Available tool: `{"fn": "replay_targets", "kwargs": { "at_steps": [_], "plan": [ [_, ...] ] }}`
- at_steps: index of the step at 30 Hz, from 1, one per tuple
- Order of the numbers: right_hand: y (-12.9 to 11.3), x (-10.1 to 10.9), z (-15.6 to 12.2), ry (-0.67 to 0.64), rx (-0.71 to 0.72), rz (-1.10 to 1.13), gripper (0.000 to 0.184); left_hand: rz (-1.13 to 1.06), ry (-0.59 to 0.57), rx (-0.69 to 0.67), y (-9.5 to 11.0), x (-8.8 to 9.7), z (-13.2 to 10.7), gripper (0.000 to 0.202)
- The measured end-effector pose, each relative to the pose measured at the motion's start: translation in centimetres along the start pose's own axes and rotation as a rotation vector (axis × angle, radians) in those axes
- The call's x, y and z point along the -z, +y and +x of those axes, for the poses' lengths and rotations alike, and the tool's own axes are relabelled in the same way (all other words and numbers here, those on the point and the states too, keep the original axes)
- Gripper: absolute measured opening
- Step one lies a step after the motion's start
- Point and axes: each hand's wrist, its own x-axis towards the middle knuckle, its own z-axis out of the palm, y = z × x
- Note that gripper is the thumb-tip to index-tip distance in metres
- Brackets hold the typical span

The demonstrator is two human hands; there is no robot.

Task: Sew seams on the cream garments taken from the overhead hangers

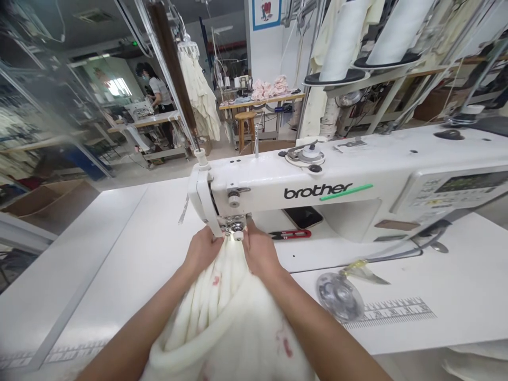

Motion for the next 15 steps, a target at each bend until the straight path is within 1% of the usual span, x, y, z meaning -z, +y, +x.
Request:
{"fn": "replay_targets", "kwargs": {
  "at_steps": [9,11,15],
  "plan": [
    [-0.06,0.0,-0.11,-0.014,-0.02,-0.014,0.023,-0.038,-0.015,-0.006,0.04,-0.03,-0.11,0.02],
    [-0.19,0.21,-0.23,-0.019,0.006,-0.001,0.027,-0.045,-0.008,-0.008,0.07,-0.1,-0.17,0.023],
    [-0.23,0.6,-0.38,-0.048,0.111,0.041,0.035,-0.037,0.005,-0.008,0.13,-0.28,-0.39,0.027]
  ]
}}
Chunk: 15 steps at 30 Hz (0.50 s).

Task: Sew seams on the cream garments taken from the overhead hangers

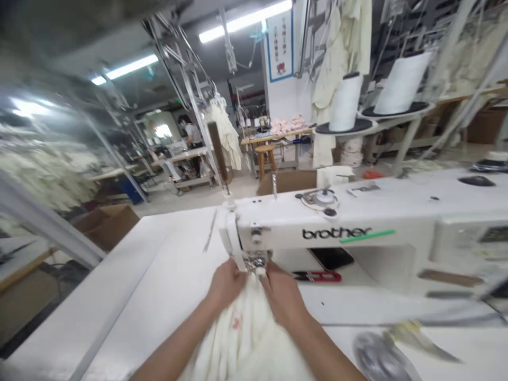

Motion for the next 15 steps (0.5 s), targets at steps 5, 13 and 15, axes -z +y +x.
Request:
{"fn": "replay_targets", "kwargs": {
  "at_steps": [5,13,15],
  "plan": [
    [1.4,-1.0,1.0,-0.095,-0.048,-0.089,0.029,0.024,0.007,-0.019,0.1,0.1,0.0,0.028],
    [1.8,-0.5,1.4,-0.144,0.011,-0.071,0.027,-0.074,-0.062,-0.011,1.2,1.9,-1.0,0.023],
    [1.2,0.4,0.4,-0.166,0.111,0.008,0.021,-0.176,-0.121,-0.007,1.2,3.4,-2.8,0.022]
  ]
}}
